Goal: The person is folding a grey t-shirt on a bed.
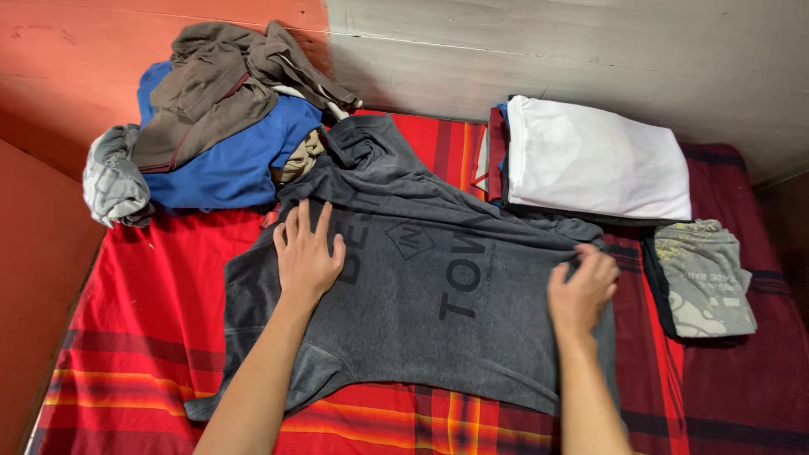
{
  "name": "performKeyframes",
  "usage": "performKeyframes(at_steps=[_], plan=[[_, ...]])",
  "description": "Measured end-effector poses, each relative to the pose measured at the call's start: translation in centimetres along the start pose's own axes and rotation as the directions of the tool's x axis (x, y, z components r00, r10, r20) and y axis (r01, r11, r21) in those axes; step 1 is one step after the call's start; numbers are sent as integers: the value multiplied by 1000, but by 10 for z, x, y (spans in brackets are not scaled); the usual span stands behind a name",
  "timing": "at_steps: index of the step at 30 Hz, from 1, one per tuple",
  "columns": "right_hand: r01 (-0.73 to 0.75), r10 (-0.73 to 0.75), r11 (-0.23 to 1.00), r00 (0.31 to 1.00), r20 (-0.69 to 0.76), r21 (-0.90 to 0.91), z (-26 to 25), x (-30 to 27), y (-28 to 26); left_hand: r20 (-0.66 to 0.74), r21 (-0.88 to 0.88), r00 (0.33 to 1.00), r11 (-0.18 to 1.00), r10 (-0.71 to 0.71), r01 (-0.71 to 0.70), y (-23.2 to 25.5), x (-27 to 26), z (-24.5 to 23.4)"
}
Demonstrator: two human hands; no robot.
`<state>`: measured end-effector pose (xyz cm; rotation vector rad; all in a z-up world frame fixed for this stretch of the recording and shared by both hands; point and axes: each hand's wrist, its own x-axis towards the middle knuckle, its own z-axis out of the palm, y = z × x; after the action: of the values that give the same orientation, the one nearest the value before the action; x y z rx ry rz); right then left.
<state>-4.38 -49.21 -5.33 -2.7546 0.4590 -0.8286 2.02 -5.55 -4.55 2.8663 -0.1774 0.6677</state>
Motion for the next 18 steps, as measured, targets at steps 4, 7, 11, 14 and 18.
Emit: performKeyframes(at_steps=[4, 7, 11, 14, 18], plan=[[149, -179, 973, 968, 175, 175, -12, -27, -43, -22, -10, 1000, 1000, 13, -13, 2, 6, -4], [269, -320, 942, 901, 293, 200, -22, -32, -44, 116, 60, 993, 998, -23, 16, 3, 10, -1], [266, -256, 963, 875, 411, 34, -15, -26, 12, 133, -9, 989, 997, -70, 72, 0, 4, 15], [146, -83, 983, 896, 436, -114, -18, -19, 49, 106, -27, 991, 996, -82, 85, -1, 4, 20], [7, 78, 974, 926, 370, -225, -19, -31, 57, 135, -42, 989, 997, -52, 58, -9, -3, 26]])
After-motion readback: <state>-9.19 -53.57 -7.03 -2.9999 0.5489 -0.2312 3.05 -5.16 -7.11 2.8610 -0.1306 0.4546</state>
